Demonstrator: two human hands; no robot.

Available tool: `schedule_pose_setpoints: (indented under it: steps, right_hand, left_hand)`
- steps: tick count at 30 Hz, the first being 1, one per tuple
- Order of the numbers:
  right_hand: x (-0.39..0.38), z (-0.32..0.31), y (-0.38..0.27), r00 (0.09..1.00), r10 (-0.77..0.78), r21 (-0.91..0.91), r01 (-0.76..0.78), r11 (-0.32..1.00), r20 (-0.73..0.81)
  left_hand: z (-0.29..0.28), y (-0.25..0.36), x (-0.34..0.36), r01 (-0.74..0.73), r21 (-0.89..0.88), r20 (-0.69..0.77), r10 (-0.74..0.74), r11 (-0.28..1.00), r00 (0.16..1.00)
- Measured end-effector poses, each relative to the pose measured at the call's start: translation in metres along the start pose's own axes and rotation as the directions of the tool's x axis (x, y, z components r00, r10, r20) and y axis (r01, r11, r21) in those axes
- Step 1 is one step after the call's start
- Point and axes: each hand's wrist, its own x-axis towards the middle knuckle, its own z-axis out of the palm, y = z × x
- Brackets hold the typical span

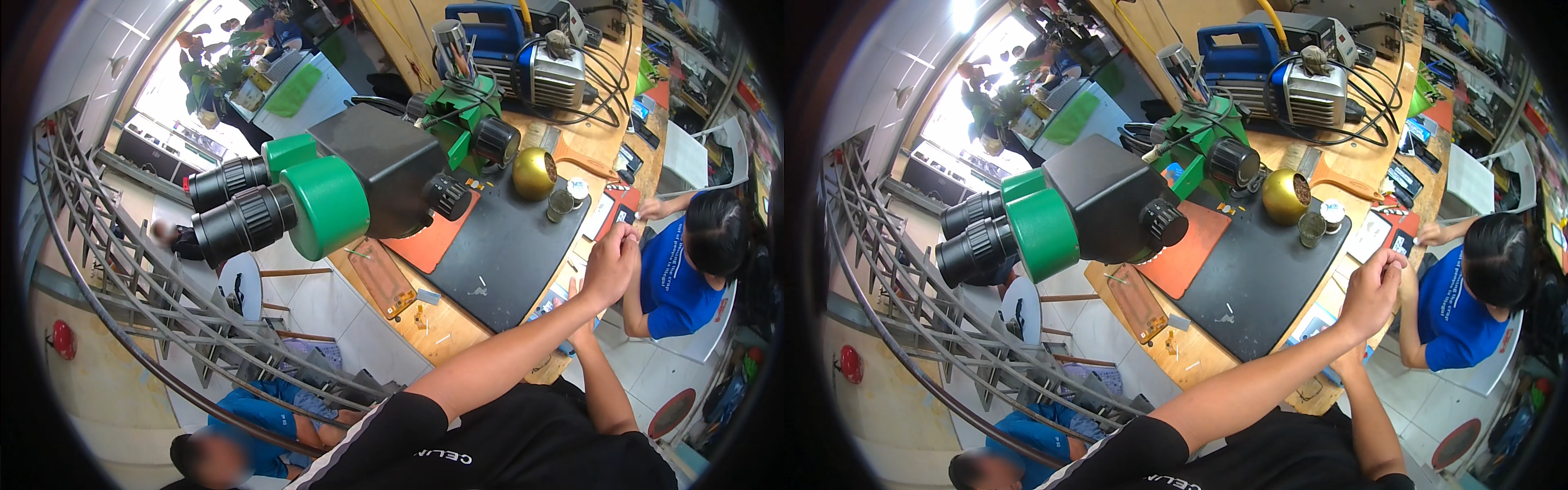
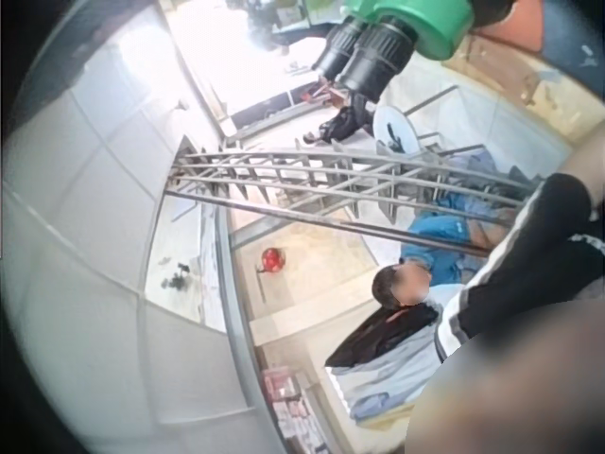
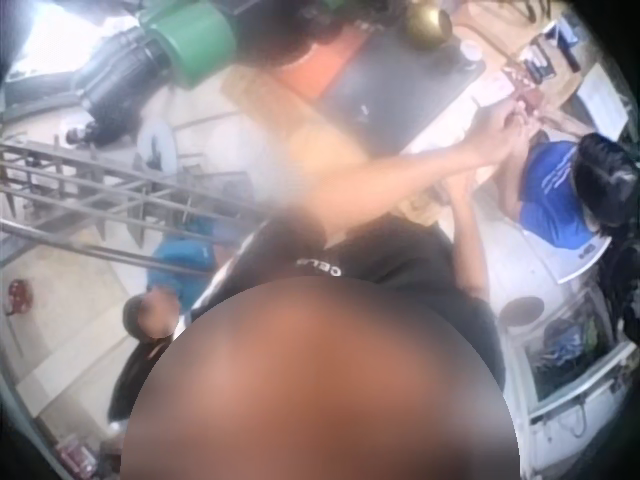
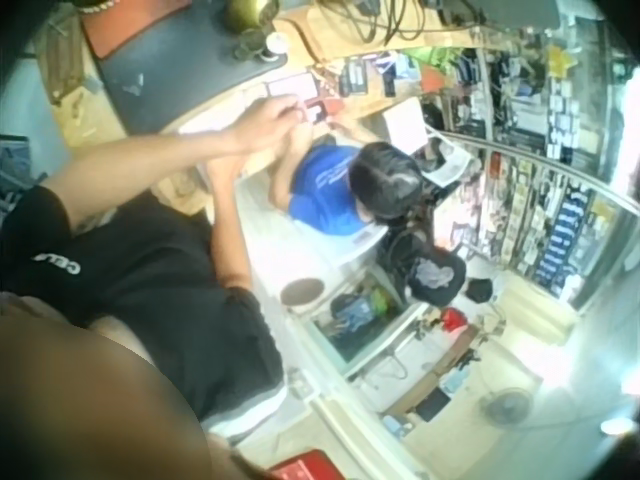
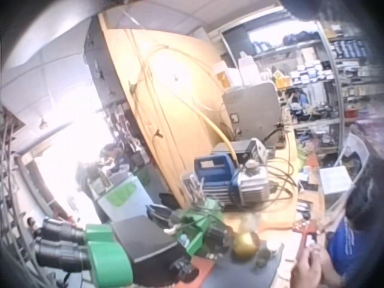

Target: The person disassembles a smartphone by removing the back cover and prying open internal components. They use a metal spudger and tweezers to disconnect ribbon cables and remove parts. The person then reassembles the phone and briefly interacts with others in the shop.

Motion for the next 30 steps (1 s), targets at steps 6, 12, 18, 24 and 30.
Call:
schedule_pose_setpoints:
  steps: [6, 12, 18, 24, 30]
  right_hand:
    - [0.037, 0.054, 0.001, 0.944, -0.173, -0.053, 0.165, 0.985, -0.28]
    - [0.051, 0.064, -0.002, 0.92, -0.257, -0.216, 0.198, 0.956, -0.295]
    - [0.051, 0.058, -0.006, 0.991, -0.125, -0.033, 0.123, 0.992, -0.057]
    - [0.046, 0.056, 0.001, 0.977, -0.097, 0.287, 0.15, 0.946, -0.19]
    - [0.024, 0.026, 0.007, 0.965, -0.058, 0.134, 0.095, 0.986, -0.256]
  left_hand:
    - [-0.001, -0.004, 0.0, 0.015, 0.022, 0.049, -0.016, 1.0, 0.999]
    - [-0.002, -0.002, -0.002, -0.021, 0.074, 0.056, 0.017, 0.997, 0.998]
    - [-0.001, -0.001, -0.002, -0.043, 0.077, 0.07, 0.037, 0.996, 0.997]
    - [-0.012, 0.0, -0.002, 0.081, 0.006, 0.136, -0.081, 0.997, 0.987]
    - [-0.018, 0.016, 0.002, 0.133, 0.082, 0.173, -0.145, 0.988, 0.974]
